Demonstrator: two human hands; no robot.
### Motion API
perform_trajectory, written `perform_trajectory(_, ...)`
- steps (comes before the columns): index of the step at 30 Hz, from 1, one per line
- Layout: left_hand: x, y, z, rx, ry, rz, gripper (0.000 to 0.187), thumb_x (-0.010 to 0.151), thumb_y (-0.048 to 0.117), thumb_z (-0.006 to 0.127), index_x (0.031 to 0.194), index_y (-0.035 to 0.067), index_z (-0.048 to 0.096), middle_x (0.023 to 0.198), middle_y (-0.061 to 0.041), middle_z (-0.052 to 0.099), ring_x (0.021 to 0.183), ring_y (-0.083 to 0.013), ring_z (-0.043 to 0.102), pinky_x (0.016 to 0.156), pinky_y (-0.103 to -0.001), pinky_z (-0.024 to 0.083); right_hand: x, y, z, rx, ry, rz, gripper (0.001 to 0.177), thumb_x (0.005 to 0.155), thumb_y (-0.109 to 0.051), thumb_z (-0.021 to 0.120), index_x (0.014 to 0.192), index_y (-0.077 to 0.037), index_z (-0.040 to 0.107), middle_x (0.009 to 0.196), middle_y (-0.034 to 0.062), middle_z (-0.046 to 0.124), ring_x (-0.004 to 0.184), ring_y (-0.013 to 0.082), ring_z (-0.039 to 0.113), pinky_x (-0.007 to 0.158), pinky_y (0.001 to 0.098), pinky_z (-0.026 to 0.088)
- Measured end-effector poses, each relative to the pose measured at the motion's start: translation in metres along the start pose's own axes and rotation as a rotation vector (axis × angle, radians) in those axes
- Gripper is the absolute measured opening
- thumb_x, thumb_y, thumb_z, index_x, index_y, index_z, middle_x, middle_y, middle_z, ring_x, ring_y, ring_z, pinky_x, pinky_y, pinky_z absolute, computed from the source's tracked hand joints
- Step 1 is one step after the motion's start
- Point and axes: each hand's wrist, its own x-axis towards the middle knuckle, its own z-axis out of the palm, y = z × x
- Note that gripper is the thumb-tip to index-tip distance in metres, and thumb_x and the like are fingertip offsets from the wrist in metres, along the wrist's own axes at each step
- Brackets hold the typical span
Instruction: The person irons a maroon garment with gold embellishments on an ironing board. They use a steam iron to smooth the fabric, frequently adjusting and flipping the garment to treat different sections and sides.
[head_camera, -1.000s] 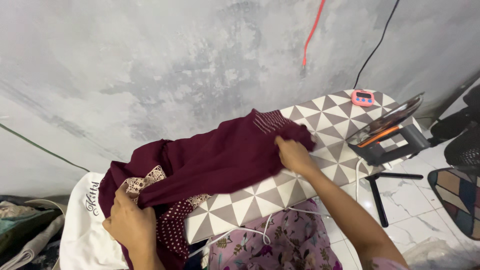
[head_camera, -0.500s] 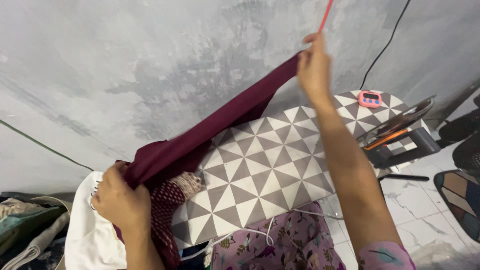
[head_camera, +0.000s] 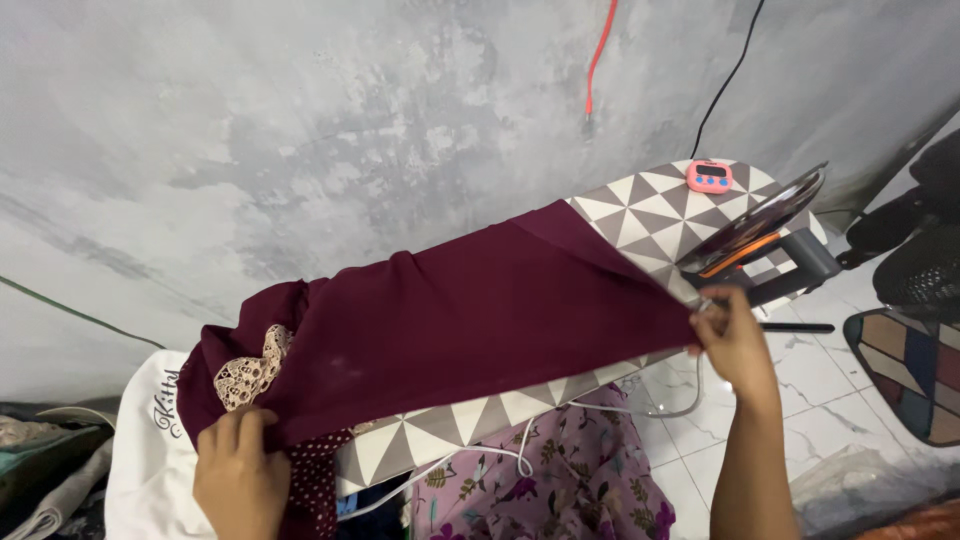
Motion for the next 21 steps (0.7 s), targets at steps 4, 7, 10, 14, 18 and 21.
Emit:
perform_trajectory(4,-0.001,-0.008,0.006,-0.065,0.074,-0.123,0.041,0.072,-0.007,0.062,0.108,0.012,0.066,0.114,-0.003,0.068,0.1,-0.0254,0.065,0.079,-0.036,0.052,-0.018,0.024,0.001,0.181,-0.121,0.118,0.038,0.091,0.004,0.063,0.125,-0.005,0.049,0.083,0.0119,0.066,0.061,0.0137,0.061,0.051,0.0294,0.051)
perform_trajectory(7,0.013,-0.014,-0.006,-0.154,0.258,0.008,0.035,0.071,-0.011,0.056,0.103,0.003,0.06,0.11,-0.009,0.066,0.104,-0.0297,0.066,0.088,-0.037,0.056,-0.015,0.017,0.004,0.538,-0.233,0.013,0.032,0.092,0.006,0.065,0.12,-0.004,0.053,0.09,0.0087,0.065,0.06,0.0104,0.058,0.053,0.027,0.05)
perform_trajectory(10,0.019,-0.018,-0.024,-0.31,0.426,-0.112,0.012,0.098,-0.01,0.062,0.104,-0.003,0.055,0.118,-0.017,0.063,0.1,-0.0264,0.064,0.084,-0.028,0.056,-0.008,-0.013,0.004,0.898,-0.203,-0.177,0.017,0.099,0.005,0.067,0.113,-0.002,0.058,0.094,0.0067,0.063,0.056,0.0066,0.056,0.044,0.0206,0.045)
perform_trajectory(14,0.066,-0.048,-0.017,-0.51,0.61,-0.018,0.026,0.087,-0.017,0.043,0.11,-0.011,0.052,0.112,-0.021,0.061,0.1,-0.0248,0.063,0.092,-0.031,0.055,0.032,-0.08,0.031,1.007,-0.14,-0.2,0.01,0.103,-0.006,0.058,0.112,-0.002,0.06,0.103,0.0053,0.064,0.086,0.0085,0.066,0.081,0.0229,0.056)
perform_trajectory(18,0.129,-0.087,0.012,-0.819,0.318,-0.321,0.022,0.093,-0.011,0.039,0.108,-0.008,0.056,0.1,-0.012,0.063,0.088,-0.0208,0.067,0.078,-0.034,0.057,0.113,-0.122,0.088,0.833,-0.574,-0.138,0.028,0.11,-0.004,0.054,0.134,0.005,0.065,0.095,0.0002,0.061,0.071,0.002,0.055,0.061,0.0154,0.046)
perform_trajectory(21,0.168,-0.113,0.026,-0.631,0.577,-0.118,0.023,0.093,-0.017,0.039,0.106,-0.011,0.058,0.103,-0.017,0.066,0.094,-0.0243,0.067,0.089,-0.035,0.058,0.165,-0.136,0.14,0.722,-0.695,0.078,0.03,0.103,0.004,0.048,0.128,0.007,0.063,0.095,0.0062,0.066,0.068,0.0068,0.062,0.062,0.0161,0.052)
